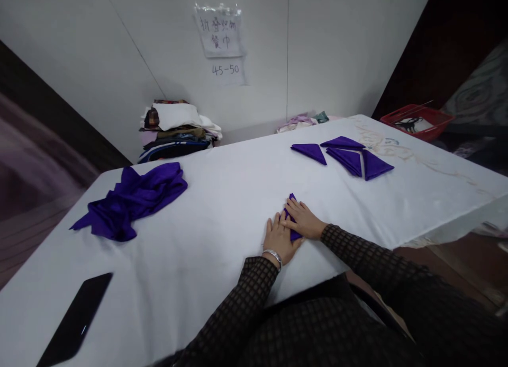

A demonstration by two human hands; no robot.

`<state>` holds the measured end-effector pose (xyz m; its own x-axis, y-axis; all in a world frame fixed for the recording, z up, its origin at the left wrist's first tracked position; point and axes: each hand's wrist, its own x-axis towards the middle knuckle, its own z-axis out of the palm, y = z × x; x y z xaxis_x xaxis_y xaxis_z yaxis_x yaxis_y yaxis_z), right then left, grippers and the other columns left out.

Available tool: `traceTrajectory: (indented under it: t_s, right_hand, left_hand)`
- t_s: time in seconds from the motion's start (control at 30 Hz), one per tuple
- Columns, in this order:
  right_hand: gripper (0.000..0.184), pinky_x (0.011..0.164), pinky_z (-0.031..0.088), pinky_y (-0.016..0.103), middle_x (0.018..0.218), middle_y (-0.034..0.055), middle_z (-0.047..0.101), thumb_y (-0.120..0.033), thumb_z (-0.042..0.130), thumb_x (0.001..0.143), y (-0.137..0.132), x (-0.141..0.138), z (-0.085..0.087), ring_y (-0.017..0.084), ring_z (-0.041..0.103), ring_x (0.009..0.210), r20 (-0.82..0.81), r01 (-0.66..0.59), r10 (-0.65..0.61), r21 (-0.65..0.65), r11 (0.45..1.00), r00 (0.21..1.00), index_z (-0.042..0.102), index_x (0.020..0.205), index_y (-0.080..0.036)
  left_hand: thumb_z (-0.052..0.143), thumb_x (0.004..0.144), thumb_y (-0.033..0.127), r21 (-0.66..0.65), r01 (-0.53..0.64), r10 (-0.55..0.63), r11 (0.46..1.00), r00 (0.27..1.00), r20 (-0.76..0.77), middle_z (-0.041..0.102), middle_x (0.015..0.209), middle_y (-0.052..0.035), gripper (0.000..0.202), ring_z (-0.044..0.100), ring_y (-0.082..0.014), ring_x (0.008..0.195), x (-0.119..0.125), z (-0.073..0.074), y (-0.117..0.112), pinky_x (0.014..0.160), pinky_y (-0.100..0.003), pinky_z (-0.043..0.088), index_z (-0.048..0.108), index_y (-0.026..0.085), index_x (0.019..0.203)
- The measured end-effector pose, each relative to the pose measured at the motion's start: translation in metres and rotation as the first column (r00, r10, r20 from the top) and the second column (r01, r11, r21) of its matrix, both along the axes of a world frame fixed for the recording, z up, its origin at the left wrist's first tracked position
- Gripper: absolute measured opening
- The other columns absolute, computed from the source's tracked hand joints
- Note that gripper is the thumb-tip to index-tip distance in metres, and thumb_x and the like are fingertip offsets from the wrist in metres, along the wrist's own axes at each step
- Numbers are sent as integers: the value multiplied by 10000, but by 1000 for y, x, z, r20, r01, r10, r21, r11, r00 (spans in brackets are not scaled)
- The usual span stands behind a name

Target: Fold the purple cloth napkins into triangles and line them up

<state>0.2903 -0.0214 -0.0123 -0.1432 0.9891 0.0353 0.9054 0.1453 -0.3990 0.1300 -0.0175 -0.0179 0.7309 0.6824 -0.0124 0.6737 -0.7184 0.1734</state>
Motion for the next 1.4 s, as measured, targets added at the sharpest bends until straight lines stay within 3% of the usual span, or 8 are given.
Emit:
traceTrajectory:
  t_s: [0.2,0.37,0.5,0.67,0.83,1.03,1.17,1.4]
  right_hand:
    - [541,1018,393,423,1350,102,529,-459,313,941,10,41,8,233,480,1250,-378,321,-288,26,947,880,467,1371,-170]
    - [382,863,482,318,1053,50,713,-351,395,904,23,51,10,208,646,985,-219,358,-356,-35,933,908,696,1084,-198]
    - [341,756,481,274,918,67,736,-392,473,875,41,42,13,205,667,866,-133,375,-379,-55,925,916,737,926,-182]
    - [301,783,464,275,939,87,727,-391,530,854,54,38,21,219,653,904,-34,388,-390,-62,920,920,736,898,-176]
    - [449,928,428,319,1194,107,641,-432,354,946,21,25,28,227,577,1110,-48,352,-351,13,936,935,616,1198,-170]
    - [741,1118,172,504,1513,152,263,-603,360,903,-53,-22,15,286,163,1410,-7,-48,49,122,991,999,261,1473,-141]
    - [747,1116,156,525,1503,175,268,-609,308,915,-72,-19,2,284,187,1403,62,-48,46,46,998,997,242,1476,-121]
    - [729,1110,180,521,1505,177,257,-600,294,924,-81,8,-7,267,224,1395,145,-59,44,108,992,989,247,1474,-123]
  left_hand:
    - [225,855,674,16,3,-3,1000,1000,17,220,1538,-139,829,159,-299,1417,-1,1,0,1140,-516,152,279,97,1449]
    - [231,856,671,31,-2,2,1000,1000,0,209,1543,-129,818,159,-302,1416,-1,-1,-1,1134,-531,159,272,116,1455]
    - [218,857,673,47,-1,1,999,1000,-3,213,1542,-126,815,143,-303,1419,-1,-2,-1,1131,-559,135,271,124,1457]
    - [203,854,680,44,11,-11,999,1000,1,227,1536,-133,823,143,-298,1420,-3,1,1,1131,-563,110,290,119,1449]
    - [268,844,673,24,36,-35,999,999,-18,216,1541,-127,816,136,-305,1421,-4,4,4,1130,-573,90,287,126,1449]
    - [352,870,509,30,35,-33,999,998,-60,211,1547,-99,716,114,-295,1425,-4,1,5,1126,-578,100,212,155,1477]
    - [292,891,524,53,31,-28,998,998,-58,203,1548,-104,692,142,-288,1420,-5,0,5,1125,-569,120,241,144,1468]
    - [231,854,674,43,16,-15,999,1000,-21,225,1541,-102,804,174,-294,1411,-4,1,4,1123,-562,133,260,146,1459]
